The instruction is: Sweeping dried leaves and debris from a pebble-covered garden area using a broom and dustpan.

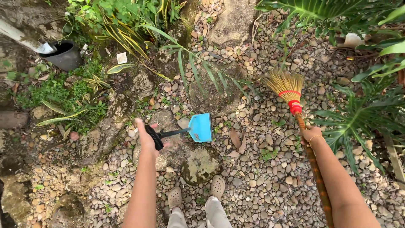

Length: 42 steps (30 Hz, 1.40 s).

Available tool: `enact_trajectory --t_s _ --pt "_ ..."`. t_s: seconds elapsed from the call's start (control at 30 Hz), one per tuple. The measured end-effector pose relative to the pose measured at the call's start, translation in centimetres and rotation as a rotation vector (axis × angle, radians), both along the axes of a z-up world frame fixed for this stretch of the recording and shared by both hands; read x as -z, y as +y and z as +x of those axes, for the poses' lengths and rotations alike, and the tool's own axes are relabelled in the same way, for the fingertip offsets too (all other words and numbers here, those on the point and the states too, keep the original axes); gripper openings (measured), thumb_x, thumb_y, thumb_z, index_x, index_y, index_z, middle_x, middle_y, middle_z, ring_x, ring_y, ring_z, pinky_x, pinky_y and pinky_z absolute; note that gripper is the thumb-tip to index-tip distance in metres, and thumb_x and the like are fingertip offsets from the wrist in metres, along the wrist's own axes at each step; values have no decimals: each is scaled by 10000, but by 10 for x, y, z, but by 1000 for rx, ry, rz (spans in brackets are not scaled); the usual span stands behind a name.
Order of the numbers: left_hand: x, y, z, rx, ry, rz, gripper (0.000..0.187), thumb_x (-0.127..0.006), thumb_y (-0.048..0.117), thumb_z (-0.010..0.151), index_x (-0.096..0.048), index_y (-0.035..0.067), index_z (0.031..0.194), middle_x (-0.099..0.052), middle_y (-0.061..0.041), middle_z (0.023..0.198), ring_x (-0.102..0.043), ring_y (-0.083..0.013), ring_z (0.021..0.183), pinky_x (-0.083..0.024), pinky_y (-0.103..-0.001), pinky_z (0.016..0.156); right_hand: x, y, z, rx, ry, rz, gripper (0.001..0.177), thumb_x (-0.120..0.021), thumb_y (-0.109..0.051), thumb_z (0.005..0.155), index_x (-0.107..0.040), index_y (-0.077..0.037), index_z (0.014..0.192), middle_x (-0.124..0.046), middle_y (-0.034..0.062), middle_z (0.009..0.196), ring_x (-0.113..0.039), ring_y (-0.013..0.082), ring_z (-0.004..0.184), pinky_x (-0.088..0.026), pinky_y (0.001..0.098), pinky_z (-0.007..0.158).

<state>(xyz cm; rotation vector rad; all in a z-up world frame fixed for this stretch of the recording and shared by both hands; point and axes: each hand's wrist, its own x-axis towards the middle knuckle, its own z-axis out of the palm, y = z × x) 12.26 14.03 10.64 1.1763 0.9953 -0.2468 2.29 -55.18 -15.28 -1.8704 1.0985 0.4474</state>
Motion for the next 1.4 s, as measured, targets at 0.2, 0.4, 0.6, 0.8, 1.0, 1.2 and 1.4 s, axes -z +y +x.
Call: enact_trajectory --t_s 0.2,0.4,0.6,0.8,1.0,1.2,1.4 --pt "18 -22 -12 82 -141 442 311 -609 269 1017 -606 35 1221 -502 -197 1317 -699 -366 991 -653 -408 563 12 19 12 -228 26 -8 377 -607 -91 930 -619 -48 1305 -632 152 646 -588 281 471 -499 441 469" --pt "28 -25 -15 109 -318 175 215 -456 162 1020 -533 114 1215 -723 -33 1070 -731 -95 940 -582 -305 492 -20 53 -10 -602 179 -279 372 -565 -282 989 -645 -23 1244 -739 252 686 -741 370 546 -610 471 637" --pt "62 -24 -11 168 -299 346 163 -484 191 1068 -573 103 1173 -639 -23 820 -574 -108 641 -431 -285 438 22 29 -131 -667 73 -309 382 -657 -305 916 -676 -59 1208 -713 177 606 -708 291 486 -583 443 599" --pt "57 -38 1 105 -247 413 191 -579 264 1016 -584 94 1103 -549 -23 666 -542 -111 524 -435 -303 383 -123 81 -213 -306 320 -15 589 -623 -200 973 -482 -176 1545 -559 161 539 -553 278 379 -486 441 425" --pt "68 -39 4 109 -304 453 225 -562 279 1011 -578 64 1074 -563 -30 617 -521 -153 456 -415 -315 390 -107 46 -189 -295 145 -121 522 -609 -218 994 -524 -97 1494 -589 138 542 -573 264 374 -502 431 421" --pt "56 -47 -12 131 -387 406 244 -534 273 1014 -546 29 1017 -543 -42 637 -506 -159 470 -405 -342 398 -78 56 -50 -292 139 -190 350 -565 -247 1020 -622 -66 1315 -631 166 599 -608 284 434 -534 455 519" --pt "36 -51 -14 175 -242 518 277 -495 300 1009 -578 38 1050 -574 -67 636 -563 -179 489 -471 -373 435 53 48 -69 -629 96 -301 316 -675 -236 931 -713 -25 1163 -728 155 695 -699 256 530 -598 413 617"
